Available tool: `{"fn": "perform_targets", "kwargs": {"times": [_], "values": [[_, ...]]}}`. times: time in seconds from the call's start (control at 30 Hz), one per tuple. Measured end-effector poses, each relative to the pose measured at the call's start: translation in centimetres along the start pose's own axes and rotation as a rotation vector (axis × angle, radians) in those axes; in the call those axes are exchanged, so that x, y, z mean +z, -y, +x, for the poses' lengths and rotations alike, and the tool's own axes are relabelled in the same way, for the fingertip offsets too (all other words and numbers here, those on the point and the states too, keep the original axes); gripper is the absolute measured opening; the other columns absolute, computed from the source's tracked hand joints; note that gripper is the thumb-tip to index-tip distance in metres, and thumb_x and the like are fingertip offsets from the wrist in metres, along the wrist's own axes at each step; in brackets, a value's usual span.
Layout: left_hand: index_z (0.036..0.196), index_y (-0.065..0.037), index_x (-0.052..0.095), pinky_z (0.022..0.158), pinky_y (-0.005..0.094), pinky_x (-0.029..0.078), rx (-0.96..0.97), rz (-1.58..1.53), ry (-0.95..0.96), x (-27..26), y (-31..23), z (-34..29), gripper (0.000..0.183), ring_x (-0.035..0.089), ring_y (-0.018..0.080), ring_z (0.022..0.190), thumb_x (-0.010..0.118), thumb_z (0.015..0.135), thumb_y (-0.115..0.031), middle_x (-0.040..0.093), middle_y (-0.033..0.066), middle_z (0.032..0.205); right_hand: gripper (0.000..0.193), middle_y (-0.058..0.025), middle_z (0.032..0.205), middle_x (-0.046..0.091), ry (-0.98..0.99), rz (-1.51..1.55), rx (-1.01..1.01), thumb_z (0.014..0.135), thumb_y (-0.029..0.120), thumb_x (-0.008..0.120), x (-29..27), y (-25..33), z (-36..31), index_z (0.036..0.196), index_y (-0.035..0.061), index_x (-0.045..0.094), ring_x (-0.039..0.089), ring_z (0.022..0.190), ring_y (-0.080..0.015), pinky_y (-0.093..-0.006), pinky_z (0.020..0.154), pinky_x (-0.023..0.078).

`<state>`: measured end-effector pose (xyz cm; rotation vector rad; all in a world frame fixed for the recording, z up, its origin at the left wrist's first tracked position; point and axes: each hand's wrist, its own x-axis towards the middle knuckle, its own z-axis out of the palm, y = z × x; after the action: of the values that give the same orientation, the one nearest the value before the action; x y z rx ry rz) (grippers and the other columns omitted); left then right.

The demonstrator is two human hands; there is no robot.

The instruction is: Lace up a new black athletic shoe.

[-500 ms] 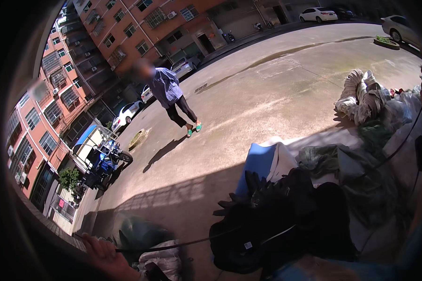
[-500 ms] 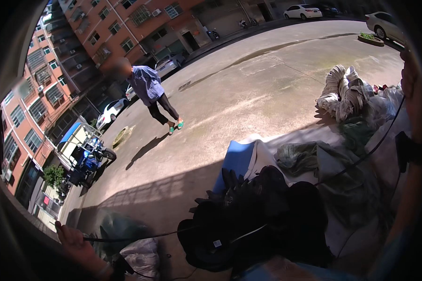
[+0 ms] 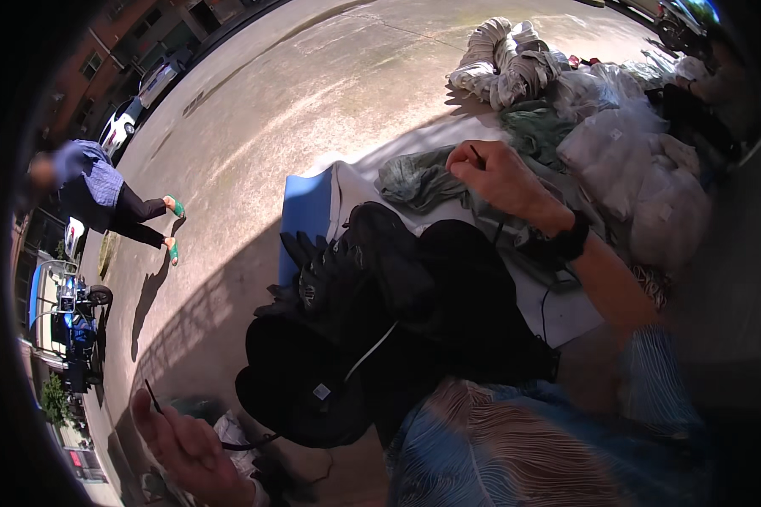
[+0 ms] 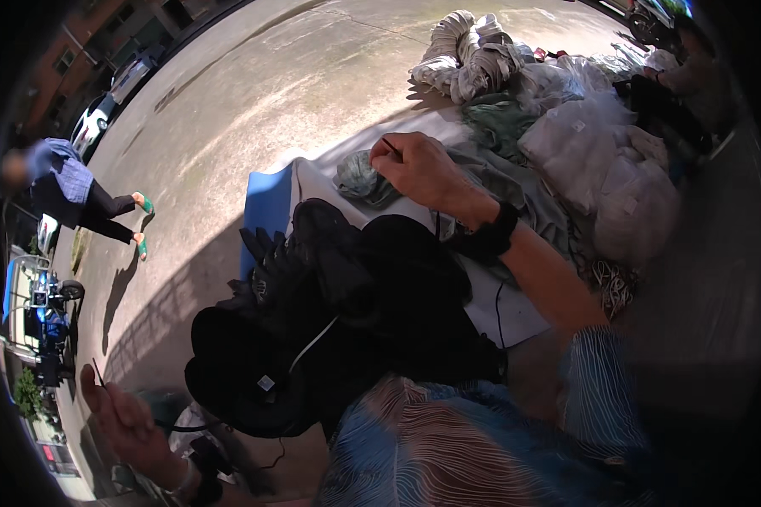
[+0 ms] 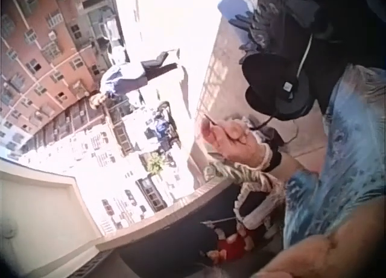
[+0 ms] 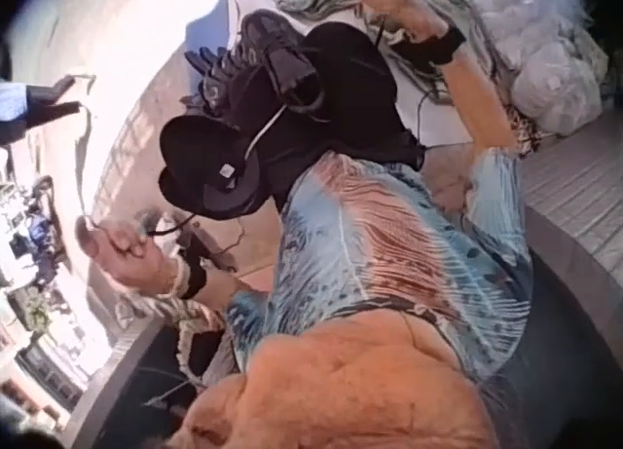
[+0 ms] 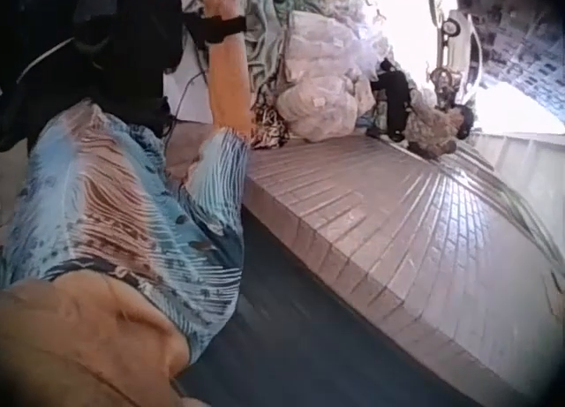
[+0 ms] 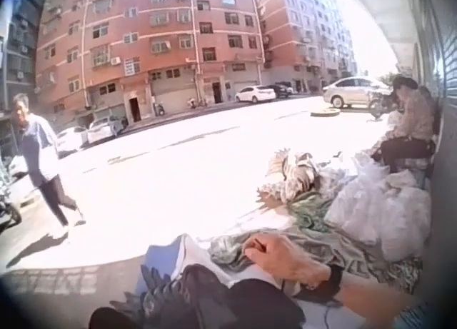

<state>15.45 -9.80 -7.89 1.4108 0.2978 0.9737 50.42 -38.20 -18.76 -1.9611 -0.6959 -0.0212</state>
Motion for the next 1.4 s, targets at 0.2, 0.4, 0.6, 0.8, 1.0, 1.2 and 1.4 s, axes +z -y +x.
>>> {"fn": "perform_targets", "kwargs": {"times": [0.2, 0.4, 0.6, 0.8, 1.0, 1.2, 1.4], "values": [[0.117, 0.002, 0.053, 0.042, 0.0168, 0.034, -0.612, -0.084, 0.444, 13.0, 11.8, -2.5, 0.023, 0.033, 0.0003, 0.043, 0.045, 0.098, -0.009, 0.055, 0.0049, 0.084, 0.012, -0.0169, 0.082, 0.065, 0.206, -0.282, -0.072, 0.081, 0.014, 0.058, 6.4, -4.9, -3.0, 0.085, 0.0029, 0.062, 0.062, 0.081, -0.0389, -0.0446, 0.071, 0.049], [0.113, 0.0, 0.055, 0.061, 0.0212, 0.045, -0.549, 0.359, 0.519, 15.2, 19.8, -4.0, 0.021, 0.054, 0.0068, 0.067, 0.049, 0.096, -0.01, 0.063, 0.0064, 0.095, 0.011, -0.0133, 0.083, 0.065, 0.282, -0.311, -0.124, 0.077, 0.015, 0.059, 10.2, -5.3, -4.3, 0.082, 0.0049, 0.061, 0.063, 0.083, -0.0364, -0.0457, 0.072, 0.049], [0.112, 0.003, 0.055, 0.088, 0.034, 0.046, -0.292, 0.614, 0.344, 14.9, 24.2, -2.3, 0.023, 0.062, 0.0266, 0.096, 0.053, 0.091, -0.004, 0.064, 0.0151, 0.101, 0.012, -0.0143, 0.084, 0.065, 0.35, -0.394, -0.143, 0.078, 0.016, 0.061, 10.9, -5.7, -3.7, 0.083, 0.0049, 0.062, 0.064, 0.083, -0.0352, -0.0446, 0.071, 0.05], [0.11, 0.003, 0.056, 0.087, 0.042, 0.047, -0.136, 0.887, 0.463, 15.1, 26.9, -1.1, 0.025, 0.06, 0.0393, 0.1, 0.055, 0.086, -0.005, 0.062, 0.0222, 0.107, 0.009, -0.0127, 0.081, 0.064, 0.415, -0.6, -0.127, 0.078, 0.013, 0.06, 12.0, -4.9, -3.4, 0.079, 0.0046, 0.061, 0.066, 0.079, -0.0312, -0.0418, 0.067, 0.052], [0.096, -0.001, 0.063, 0.074, 0.0441, 0.05, -0.204, 0.889, 0.48, 15.0, 26.5, -0.8, 0.015, 0.062, 0.041, 0.084, 0.056, 0.09, -0.013, 0.065, 0.0213, 0.088, 0.006, -0.0125, 0.08, 0.064, 0.45, -0.585, -0.204, 0.079, 0.011, 0.057, 11.5, -4.6, -2.5, 0.078, 0.0048, 0.06, 0.065, 0.074, -0.0324, -0.0418, 0.066, 0.051], [0.091, -0.003, 0.064, 0.068, 0.0448, 0.049, -0.144, 0.974, 0.511, 15.2, 24.7, -1.8, 0.019, 0.063, 0.0406, 0.079, 0.058, 0.091, -0.021, 0.065, 0.0198, 0.083, 0.006, -0.0136, 0.081, 0.064, 0.45, -0.544, -0.18, 0.077, 0.01, 0.06, 12.1, -5.3, -2.2, 0.079, 0.004, 0.06, 0.065, 0.076, -0.0334, -0.0436, 0.068, 0.051], [0.09, -0.004, 0.064, 0.068, 0.0442, 0.049, -0.232, 0.955, 0.498, 14.6, 25.2, -2.3, 0.02, 0.063, 0.0403, 0.078, 0.059, 0.091, -0.023, 0.066, 0.0201, 0.081, 0.009, -0.0136, 0.083, 0.063, 0.425, -0.541, -0.278, 0.076, 0.008, 0.062, 11.9, -5.9, -2.2, 0.082, 0.0028, 0.058, 0.064, 0.077, -0.0327, -0.0435, 0.068, 0.051]]}}
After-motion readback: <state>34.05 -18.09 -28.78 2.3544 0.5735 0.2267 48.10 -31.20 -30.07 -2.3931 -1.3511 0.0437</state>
